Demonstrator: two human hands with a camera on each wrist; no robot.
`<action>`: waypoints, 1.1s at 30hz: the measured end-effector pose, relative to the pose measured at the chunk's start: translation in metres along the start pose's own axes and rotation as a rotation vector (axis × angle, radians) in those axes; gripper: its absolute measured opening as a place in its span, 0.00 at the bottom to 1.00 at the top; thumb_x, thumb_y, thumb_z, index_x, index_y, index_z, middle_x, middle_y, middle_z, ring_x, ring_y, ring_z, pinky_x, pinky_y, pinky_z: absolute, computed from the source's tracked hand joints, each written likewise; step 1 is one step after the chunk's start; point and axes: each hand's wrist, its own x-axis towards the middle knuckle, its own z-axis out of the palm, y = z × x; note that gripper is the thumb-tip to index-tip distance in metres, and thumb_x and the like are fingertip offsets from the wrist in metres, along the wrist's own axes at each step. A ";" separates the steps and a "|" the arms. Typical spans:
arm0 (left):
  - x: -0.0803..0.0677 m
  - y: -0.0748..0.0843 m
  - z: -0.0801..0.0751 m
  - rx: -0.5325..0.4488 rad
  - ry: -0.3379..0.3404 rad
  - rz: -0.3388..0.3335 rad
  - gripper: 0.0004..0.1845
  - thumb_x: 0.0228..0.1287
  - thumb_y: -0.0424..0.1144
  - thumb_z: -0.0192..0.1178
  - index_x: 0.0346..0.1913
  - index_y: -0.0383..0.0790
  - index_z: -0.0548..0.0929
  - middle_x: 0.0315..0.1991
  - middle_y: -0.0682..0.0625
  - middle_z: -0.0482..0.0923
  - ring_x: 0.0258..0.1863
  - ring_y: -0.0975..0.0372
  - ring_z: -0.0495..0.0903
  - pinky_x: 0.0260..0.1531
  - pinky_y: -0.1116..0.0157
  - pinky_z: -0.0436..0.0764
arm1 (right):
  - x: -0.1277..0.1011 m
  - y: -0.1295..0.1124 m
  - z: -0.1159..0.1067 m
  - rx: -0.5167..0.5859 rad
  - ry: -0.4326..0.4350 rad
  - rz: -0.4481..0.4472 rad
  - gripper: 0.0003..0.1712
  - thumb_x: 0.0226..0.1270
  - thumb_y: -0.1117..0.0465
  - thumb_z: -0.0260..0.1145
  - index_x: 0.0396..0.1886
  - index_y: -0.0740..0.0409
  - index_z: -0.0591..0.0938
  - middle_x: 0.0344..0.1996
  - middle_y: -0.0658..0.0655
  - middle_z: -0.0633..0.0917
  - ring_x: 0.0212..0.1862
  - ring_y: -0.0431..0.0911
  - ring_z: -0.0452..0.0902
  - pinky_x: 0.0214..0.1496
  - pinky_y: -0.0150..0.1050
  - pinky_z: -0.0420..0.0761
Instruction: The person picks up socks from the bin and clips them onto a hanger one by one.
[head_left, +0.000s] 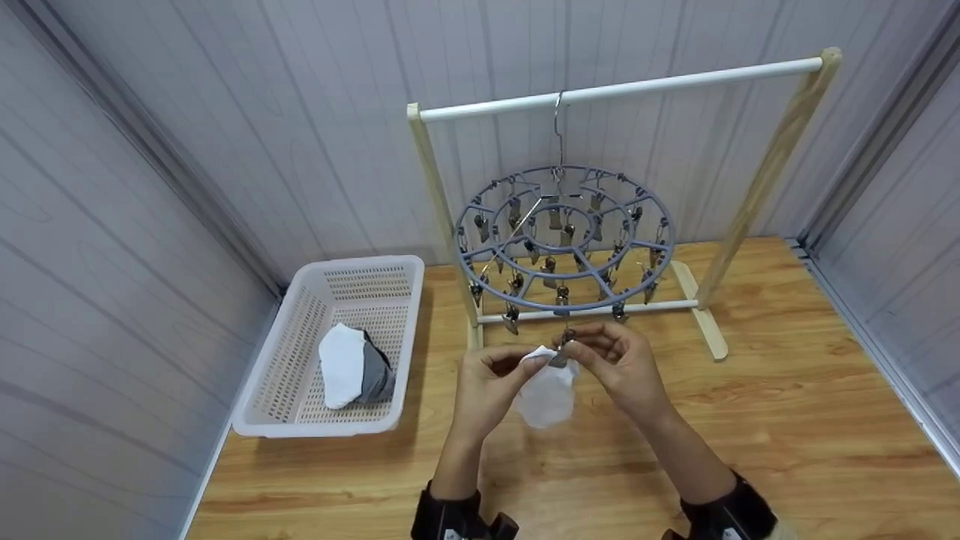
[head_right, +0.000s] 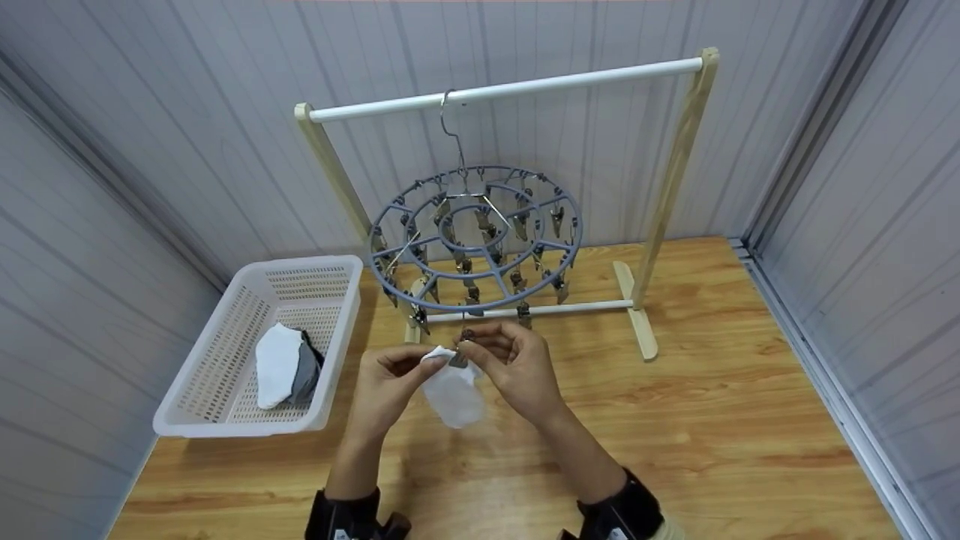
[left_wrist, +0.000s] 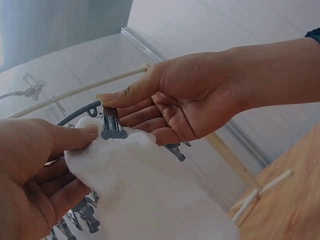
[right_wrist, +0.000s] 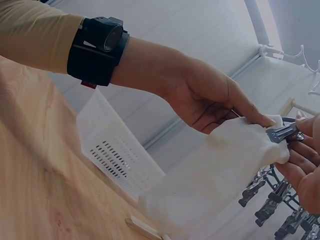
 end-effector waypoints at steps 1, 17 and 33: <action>0.000 0.000 0.000 0.001 0.001 0.002 0.07 0.67 0.31 0.73 0.45 0.32 0.93 0.41 0.44 0.92 0.38 0.57 0.90 0.37 0.67 0.86 | 0.000 0.000 0.000 -0.002 -0.003 -0.005 0.13 0.72 0.73 0.69 0.53 0.75 0.81 0.48 0.78 0.86 0.47 0.53 0.90 0.52 0.41 0.88; 0.000 0.002 -0.011 0.080 0.056 -0.041 0.06 0.66 0.32 0.74 0.44 0.34 0.93 0.38 0.46 0.92 0.34 0.59 0.89 0.35 0.68 0.85 | 0.002 -0.005 -0.007 -0.088 0.039 -0.097 0.13 0.75 0.73 0.67 0.56 0.70 0.85 0.51 0.67 0.89 0.53 0.55 0.88 0.57 0.44 0.86; -0.001 0.006 -0.028 0.152 0.102 -0.039 0.06 0.67 0.33 0.74 0.43 0.35 0.93 0.37 0.47 0.92 0.36 0.57 0.90 0.37 0.66 0.87 | 0.006 -0.025 -0.038 -0.079 0.103 -0.209 0.06 0.75 0.76 0.65 0.47 0.77 0.84 0.41 0.68 0.90 0.42 0.53 0.90 0.50 0.44 0.88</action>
